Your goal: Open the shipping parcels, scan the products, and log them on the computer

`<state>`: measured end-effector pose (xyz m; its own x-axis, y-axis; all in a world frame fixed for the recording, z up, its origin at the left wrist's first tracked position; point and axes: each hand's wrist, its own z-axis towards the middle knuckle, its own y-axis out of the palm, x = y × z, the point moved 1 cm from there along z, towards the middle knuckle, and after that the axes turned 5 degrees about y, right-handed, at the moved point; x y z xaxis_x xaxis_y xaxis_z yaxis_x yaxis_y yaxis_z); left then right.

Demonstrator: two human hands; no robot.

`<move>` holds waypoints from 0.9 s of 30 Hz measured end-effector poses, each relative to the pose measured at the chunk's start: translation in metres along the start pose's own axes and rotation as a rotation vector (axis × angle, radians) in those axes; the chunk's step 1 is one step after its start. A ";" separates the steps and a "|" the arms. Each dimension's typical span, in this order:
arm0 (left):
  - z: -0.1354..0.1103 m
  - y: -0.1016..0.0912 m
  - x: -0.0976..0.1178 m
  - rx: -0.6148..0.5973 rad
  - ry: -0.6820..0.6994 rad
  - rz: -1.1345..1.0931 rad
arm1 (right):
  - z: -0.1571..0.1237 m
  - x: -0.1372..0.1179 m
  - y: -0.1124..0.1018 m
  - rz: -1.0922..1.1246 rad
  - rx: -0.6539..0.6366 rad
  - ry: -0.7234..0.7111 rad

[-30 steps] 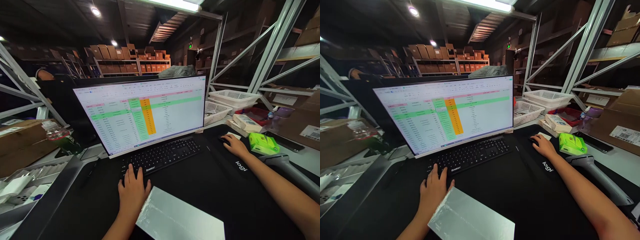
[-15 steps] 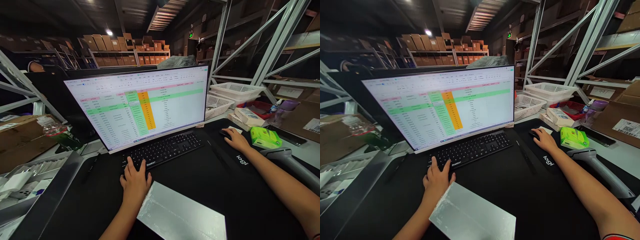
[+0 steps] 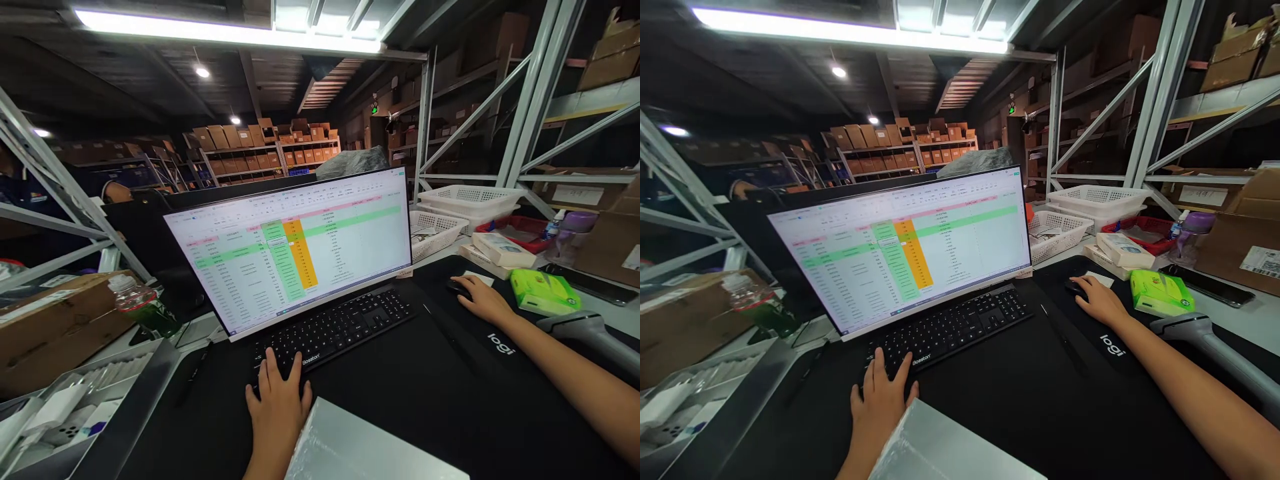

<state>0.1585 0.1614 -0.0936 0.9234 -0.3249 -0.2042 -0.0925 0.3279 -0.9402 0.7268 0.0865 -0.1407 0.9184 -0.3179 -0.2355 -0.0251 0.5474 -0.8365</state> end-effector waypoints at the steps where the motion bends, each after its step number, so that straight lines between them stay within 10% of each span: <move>1: 0.000 0.000 -0.001 -0.007 0.003 0.001 | 0.000 0.002 0.002 0.003 0.009 0.003; 16: 0.003 -0.008 -0.003 -0.163 0.093 0.102 | 0.001 0.000 -0.007 -0.038 0.018 0.126; 27: 0.021 0.028 -0.021 -0.174 0.140 0.068 | -0.003 -0.016 -0.021 -0.019 -0.022 0.104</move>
<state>0.1442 0.1961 -0.1101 0.8534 -0.4307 -0.2935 -0.2274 0.1991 -0.9532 0.7115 0.0774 -0.1210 0.8728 -0.4074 -0.2687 -0.0179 0.5234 -0.8519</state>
